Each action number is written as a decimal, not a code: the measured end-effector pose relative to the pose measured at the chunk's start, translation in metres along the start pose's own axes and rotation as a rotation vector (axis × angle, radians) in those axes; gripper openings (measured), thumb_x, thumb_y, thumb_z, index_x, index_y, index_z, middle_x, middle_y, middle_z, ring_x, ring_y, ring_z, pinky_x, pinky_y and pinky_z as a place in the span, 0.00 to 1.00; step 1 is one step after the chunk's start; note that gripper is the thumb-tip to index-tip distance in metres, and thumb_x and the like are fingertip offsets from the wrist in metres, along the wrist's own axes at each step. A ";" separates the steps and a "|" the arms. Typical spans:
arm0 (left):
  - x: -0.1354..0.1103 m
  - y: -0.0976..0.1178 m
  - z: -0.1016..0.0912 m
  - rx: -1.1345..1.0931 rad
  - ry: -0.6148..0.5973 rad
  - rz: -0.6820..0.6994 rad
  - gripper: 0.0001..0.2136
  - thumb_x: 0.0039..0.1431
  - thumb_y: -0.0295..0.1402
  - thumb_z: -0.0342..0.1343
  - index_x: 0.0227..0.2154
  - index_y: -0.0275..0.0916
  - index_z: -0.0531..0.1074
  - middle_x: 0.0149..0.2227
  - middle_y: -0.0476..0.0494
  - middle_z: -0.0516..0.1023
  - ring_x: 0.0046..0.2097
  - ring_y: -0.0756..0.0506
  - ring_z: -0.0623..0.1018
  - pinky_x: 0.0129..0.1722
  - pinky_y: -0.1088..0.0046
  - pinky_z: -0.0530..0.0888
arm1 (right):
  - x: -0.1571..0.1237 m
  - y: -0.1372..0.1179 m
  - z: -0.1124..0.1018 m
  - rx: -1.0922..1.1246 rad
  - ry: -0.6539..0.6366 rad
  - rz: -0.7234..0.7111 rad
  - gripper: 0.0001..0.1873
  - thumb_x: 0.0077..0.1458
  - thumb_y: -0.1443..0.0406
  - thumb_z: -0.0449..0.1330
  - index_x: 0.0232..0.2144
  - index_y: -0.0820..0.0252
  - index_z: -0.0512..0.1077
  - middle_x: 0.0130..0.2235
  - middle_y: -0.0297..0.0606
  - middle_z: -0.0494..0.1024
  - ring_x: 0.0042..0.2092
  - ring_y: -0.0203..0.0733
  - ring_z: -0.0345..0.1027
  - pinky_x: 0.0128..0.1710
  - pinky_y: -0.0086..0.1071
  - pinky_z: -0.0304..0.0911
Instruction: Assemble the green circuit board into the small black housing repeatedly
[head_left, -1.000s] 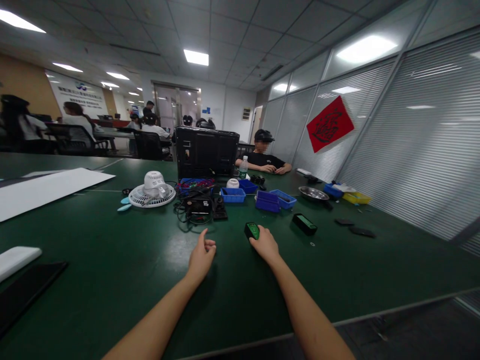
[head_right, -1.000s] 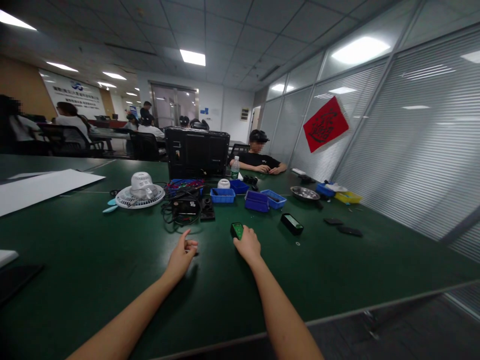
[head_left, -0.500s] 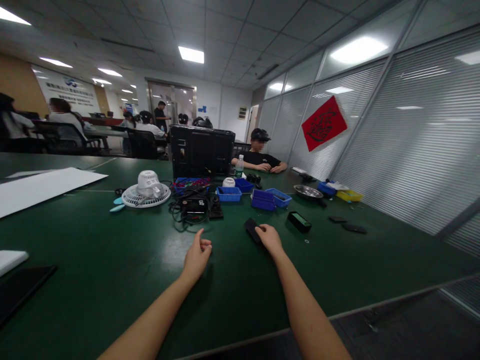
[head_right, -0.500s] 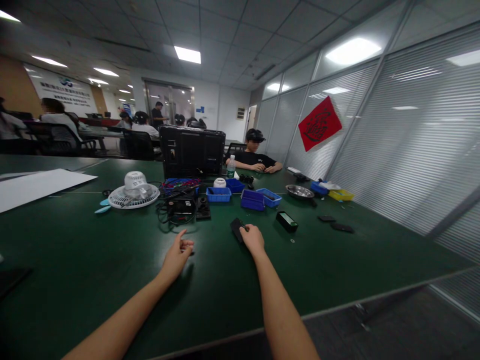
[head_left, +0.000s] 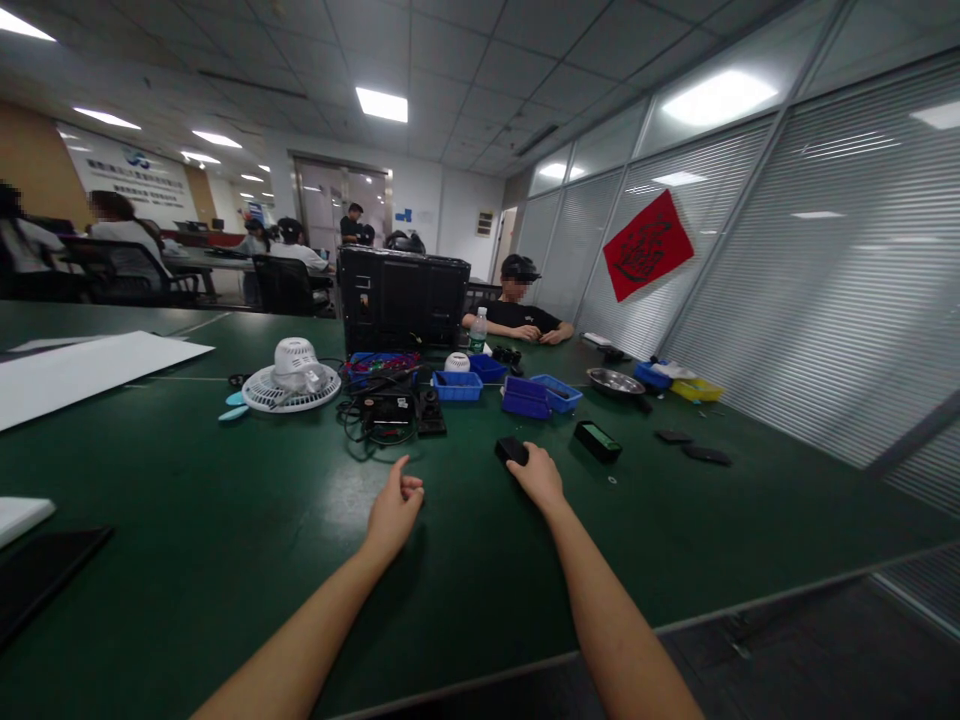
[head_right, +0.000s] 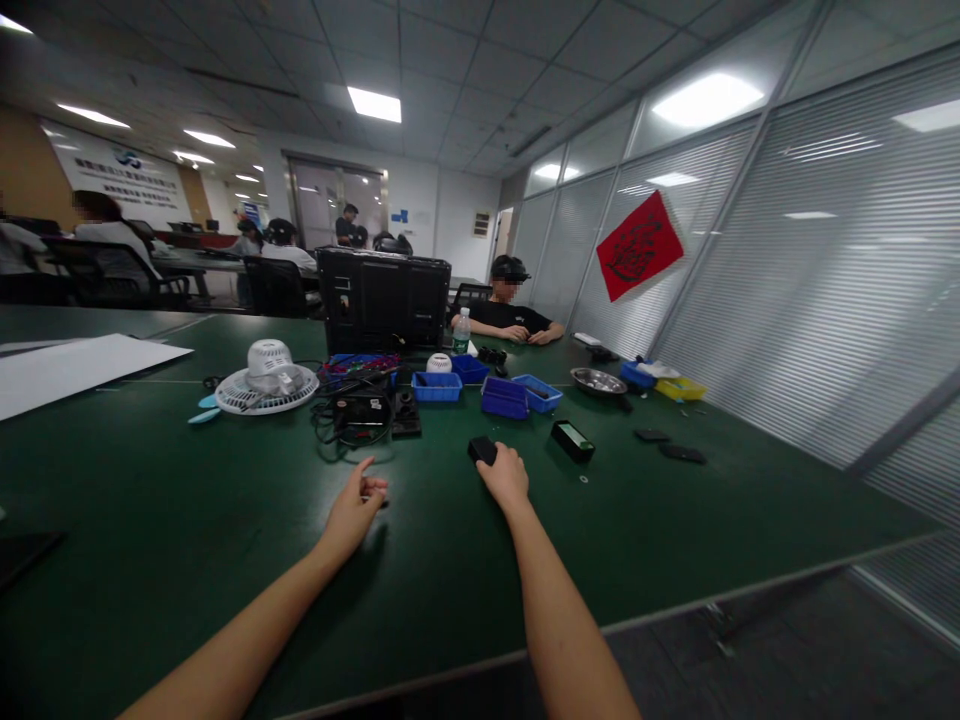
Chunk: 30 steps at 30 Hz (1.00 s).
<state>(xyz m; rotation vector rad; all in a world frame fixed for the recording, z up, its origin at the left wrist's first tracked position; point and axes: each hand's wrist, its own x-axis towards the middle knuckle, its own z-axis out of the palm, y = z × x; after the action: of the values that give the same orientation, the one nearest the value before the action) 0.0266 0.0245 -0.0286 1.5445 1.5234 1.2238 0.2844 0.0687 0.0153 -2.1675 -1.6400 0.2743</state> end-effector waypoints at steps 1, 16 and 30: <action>0.000 0.000 0.000 0.000 0.000 0.002 0.27 0.49 0.32 0.48 0.55 0.38 0.54 0.36 0.46 0.73 0.33 0.51 0.73 0.35 0.74 0.69 | 0.002 0.001 0.000 0.029 0.004 0.009 0.31 0.47 0.55 0.55 0.53 0.61 0.60 0.50 0.46 0.67 0.49 0.48 0.62 0.43 0.35 0.59; -0.003 0.006 -0.002 0.016 -0.001 0.003 0.26 0.49 0.30 0.48 0.54 0.36 0.55 0.35 0.45 0.73 0.33 0.50 0.73 0.36 0.72 0.69 | 0.030 0.031 0.012 0.321 -0.004 0.161 0.26 0.50 0.51 0.49 0.43 0.61 0.70 0.42 0.42 0.75 0.40 0.43 0.69 0.35 0.29 0.62; -0.002 0.004 -0.001 0.008 -0.005 0.001 0.26 0.49 0.30 0.49 0.53 0.39 0.56 0.36 0.46 0.74 0.33 0.50 0.74 0.36 0.72 0.70 | 0.033 0.043 -0.004 0.185 0.016 0.179 0.27 0.55 0.53 0.40 0.38 0.62 0.73 0.39 0.46 0.75 0.38 0.44 0.69 0.34 0.30 0.60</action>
<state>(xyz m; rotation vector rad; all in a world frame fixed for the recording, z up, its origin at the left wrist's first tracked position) 0.0271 0.0223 -0.0252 1.5530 1.5260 1.2148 0.3330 0.0898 0.0036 -2.1697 -1.3558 0.4413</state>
